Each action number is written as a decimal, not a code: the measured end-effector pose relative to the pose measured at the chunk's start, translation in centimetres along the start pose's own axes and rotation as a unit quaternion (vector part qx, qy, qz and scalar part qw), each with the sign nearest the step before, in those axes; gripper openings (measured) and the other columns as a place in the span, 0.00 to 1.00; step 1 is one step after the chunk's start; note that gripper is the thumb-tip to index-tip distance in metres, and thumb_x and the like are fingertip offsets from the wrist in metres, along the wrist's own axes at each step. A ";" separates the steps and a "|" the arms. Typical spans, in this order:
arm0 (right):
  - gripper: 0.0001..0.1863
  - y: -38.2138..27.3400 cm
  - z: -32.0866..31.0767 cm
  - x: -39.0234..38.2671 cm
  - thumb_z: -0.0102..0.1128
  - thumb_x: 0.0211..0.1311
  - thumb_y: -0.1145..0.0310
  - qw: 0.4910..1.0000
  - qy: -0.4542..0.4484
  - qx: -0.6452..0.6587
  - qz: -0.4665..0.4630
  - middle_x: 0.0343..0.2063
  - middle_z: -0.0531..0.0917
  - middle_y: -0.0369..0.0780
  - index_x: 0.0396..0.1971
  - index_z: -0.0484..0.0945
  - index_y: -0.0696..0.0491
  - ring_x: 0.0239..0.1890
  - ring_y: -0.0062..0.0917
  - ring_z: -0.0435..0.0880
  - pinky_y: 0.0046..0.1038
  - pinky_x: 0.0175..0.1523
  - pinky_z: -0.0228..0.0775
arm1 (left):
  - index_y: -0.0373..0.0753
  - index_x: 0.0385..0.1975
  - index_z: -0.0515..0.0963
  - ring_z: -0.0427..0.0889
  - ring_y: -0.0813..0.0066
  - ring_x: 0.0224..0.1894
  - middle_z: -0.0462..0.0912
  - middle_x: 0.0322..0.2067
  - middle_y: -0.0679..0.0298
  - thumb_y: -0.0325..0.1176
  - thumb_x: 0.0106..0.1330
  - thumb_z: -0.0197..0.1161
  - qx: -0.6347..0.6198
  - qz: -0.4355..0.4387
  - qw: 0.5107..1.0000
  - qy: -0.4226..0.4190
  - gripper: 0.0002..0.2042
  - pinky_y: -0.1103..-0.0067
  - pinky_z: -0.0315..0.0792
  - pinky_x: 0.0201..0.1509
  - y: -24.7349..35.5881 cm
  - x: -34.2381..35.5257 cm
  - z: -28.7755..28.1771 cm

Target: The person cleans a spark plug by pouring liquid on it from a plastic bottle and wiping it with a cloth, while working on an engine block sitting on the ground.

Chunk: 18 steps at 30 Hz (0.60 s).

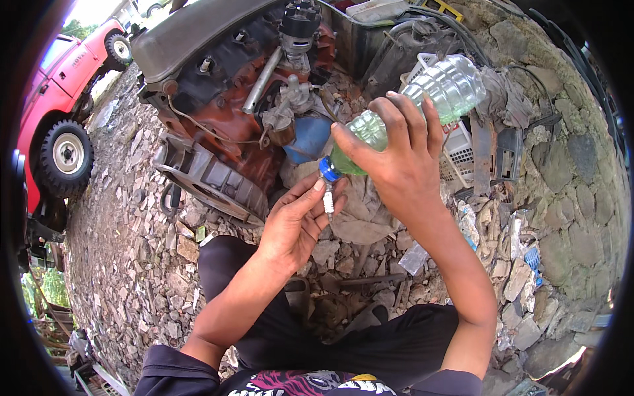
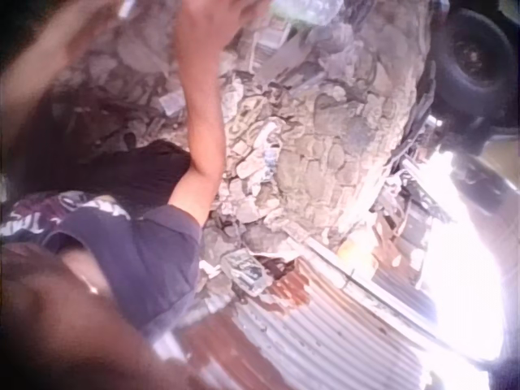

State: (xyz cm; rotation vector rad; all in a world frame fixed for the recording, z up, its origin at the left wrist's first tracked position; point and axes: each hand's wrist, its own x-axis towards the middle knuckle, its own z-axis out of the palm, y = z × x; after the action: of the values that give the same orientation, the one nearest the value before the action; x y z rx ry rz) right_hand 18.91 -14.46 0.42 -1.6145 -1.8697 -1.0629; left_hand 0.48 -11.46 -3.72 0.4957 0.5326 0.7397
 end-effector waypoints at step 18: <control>0.22 0.1 -0.2 1.8 0.62 0.50 0.69 1.000 -0.021 -0.001 -0.020 0.51 0.75 0.37 0.47 0.85 0.31 0.62 0.34 0.71 0.47 0.74 0.49 | 0.30 0.58 0.68 0.78 0.64 0.61 0.79 0.55 0.53 0.26 0.69 0.64 -0.016 -0.008 0.999 0.029 0.20 0.66 0.74 0.67 -0.3 0.8 -0.9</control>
State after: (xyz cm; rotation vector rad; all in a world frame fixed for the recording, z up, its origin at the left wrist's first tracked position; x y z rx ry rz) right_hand 18.56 -13.46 1.90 -1.6196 -1.9356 -1.0553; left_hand 0.57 -10.89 -4.79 0.4408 0.5764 0.7476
